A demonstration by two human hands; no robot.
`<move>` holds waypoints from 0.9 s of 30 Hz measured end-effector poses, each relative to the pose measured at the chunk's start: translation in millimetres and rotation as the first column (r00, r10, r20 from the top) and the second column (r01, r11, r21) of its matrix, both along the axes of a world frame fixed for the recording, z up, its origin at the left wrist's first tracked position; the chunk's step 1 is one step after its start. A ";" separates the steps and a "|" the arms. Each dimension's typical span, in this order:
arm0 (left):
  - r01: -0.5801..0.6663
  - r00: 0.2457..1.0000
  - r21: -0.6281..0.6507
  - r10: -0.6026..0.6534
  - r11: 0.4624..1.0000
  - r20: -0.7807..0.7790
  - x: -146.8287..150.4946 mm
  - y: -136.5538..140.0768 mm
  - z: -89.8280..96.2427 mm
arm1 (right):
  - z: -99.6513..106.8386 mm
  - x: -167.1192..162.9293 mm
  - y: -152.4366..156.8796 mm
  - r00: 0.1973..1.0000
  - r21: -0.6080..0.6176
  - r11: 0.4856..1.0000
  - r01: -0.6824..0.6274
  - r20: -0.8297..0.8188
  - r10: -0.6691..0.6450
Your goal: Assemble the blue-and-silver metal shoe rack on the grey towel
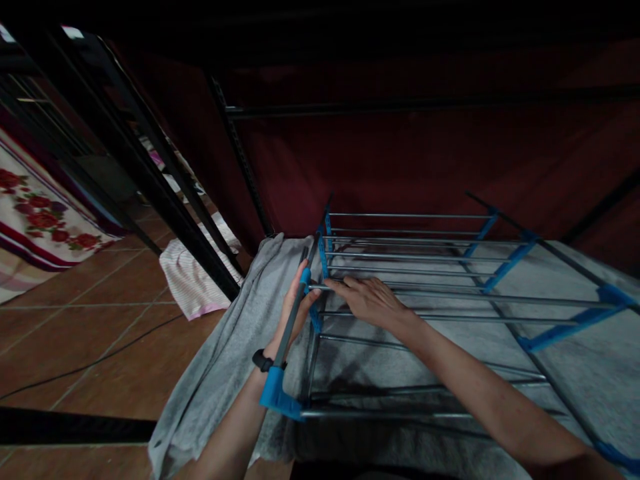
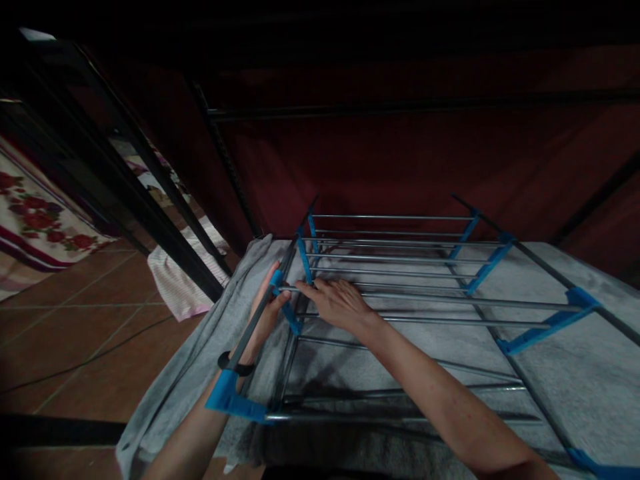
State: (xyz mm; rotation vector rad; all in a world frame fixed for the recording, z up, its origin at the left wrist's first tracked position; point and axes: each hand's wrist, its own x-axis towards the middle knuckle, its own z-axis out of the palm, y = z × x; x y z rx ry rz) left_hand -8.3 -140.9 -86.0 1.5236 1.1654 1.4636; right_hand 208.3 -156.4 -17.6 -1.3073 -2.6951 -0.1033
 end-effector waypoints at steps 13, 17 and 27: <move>-0.004 0.999 -0.044 0.006 0.999 0.050 6.7 -8.2 1.2 | 7.8 -2.4 3.2 1.000 -0.076 0.997 -0.001 -0.019 0.000; -0.042 0.999 -0.051 0.043 0.998 0.013 9.9 -12.7 7.0 | 14.1 -3.3 7.2 0.999 -0.114 0.993 -0.011 -0.053 0.005; -0.044 0.999 -0.001 0.044 0.999 0.008 12.4 -8.6 9.1 | -12.6 -13.0 -0.3 0.995 0.104 0.992 0.066 -0.077 -0.058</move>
